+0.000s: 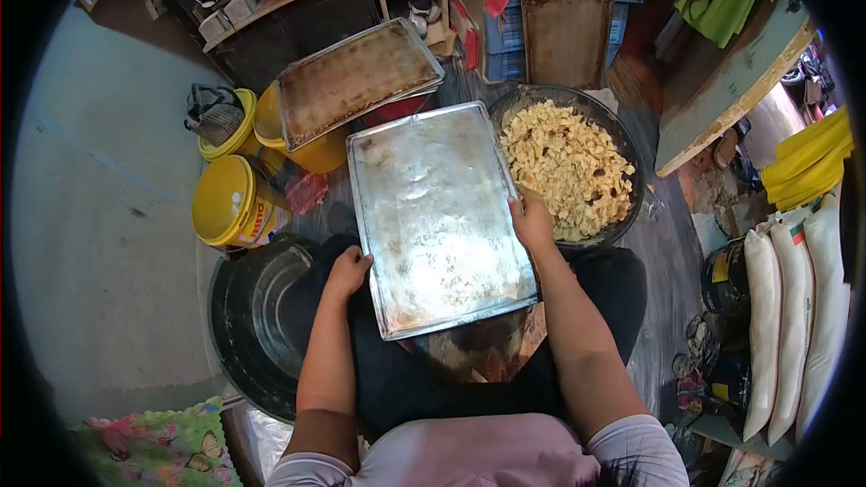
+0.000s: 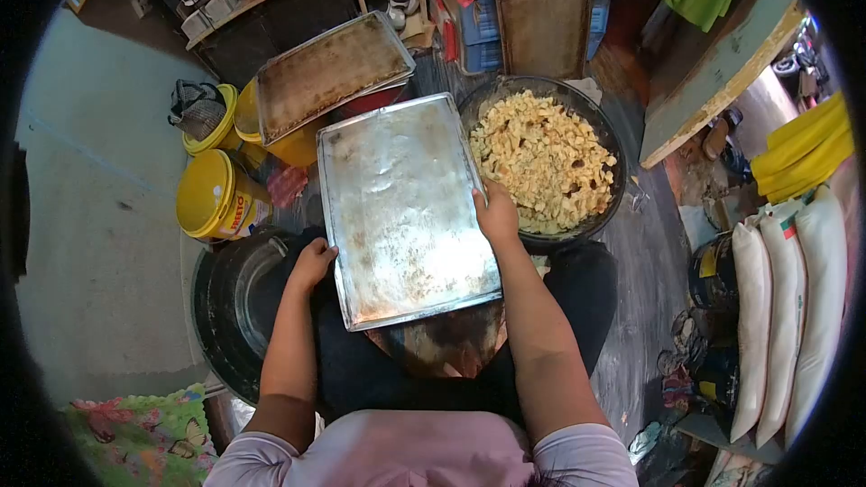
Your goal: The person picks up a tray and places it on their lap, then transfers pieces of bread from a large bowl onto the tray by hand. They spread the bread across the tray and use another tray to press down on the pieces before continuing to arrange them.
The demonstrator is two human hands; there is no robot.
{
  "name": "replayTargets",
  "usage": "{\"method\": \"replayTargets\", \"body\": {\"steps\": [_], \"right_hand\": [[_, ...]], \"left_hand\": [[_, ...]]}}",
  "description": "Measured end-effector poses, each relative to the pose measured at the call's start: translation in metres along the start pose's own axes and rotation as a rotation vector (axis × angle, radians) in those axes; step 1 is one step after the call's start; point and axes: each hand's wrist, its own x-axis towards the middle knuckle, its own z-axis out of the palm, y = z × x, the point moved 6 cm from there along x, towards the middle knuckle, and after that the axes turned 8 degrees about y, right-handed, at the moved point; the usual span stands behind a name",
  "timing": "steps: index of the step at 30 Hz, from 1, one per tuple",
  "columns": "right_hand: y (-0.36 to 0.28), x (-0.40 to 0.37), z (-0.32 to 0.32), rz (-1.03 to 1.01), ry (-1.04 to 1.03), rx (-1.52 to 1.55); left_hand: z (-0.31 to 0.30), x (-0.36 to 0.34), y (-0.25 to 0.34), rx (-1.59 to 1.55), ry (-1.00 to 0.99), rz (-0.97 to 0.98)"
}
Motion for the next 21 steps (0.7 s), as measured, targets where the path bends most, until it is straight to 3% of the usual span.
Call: {"method": "replayTargets", "body": {"steps": [14, 15, 16, 18, 19, 21], "right_hand": [[-0.028, -0.005, -0.014, -0.022, 0.041, -0.048], [-0.041, -0.002, -0.019, -0.028, 0.045, -0.047], [-0.066, 0.003, -0.028, -0.172, 0.114, -0.006], [-0.131, 0.005, -0.058, -0.398, 0.220, 0.113], [-0.173, 0.007, -0.079, -0.483, 0.258, 0.192], [-0.236, 0.006, -0.113, -0.666, 0.425, 0.264]], "left_hand": [[-0.002, -0.003, 0.005, -0.045, 0.005, 0.039], [-0.022, -0.005, 0.023, 0.043, 0.218, 0.122], [-0.048, -0.011, 0.052, 0.128, 0.432, 0.205], [-0.100, -0.020, 0.124, -0.029, 0.672, 0.403], [-0.115, -0.019, 0.149, -0.309, 0.678, 0.408], [-0.129, -0.019, 0.197, -0.349, 0.724, 0.380]]}}
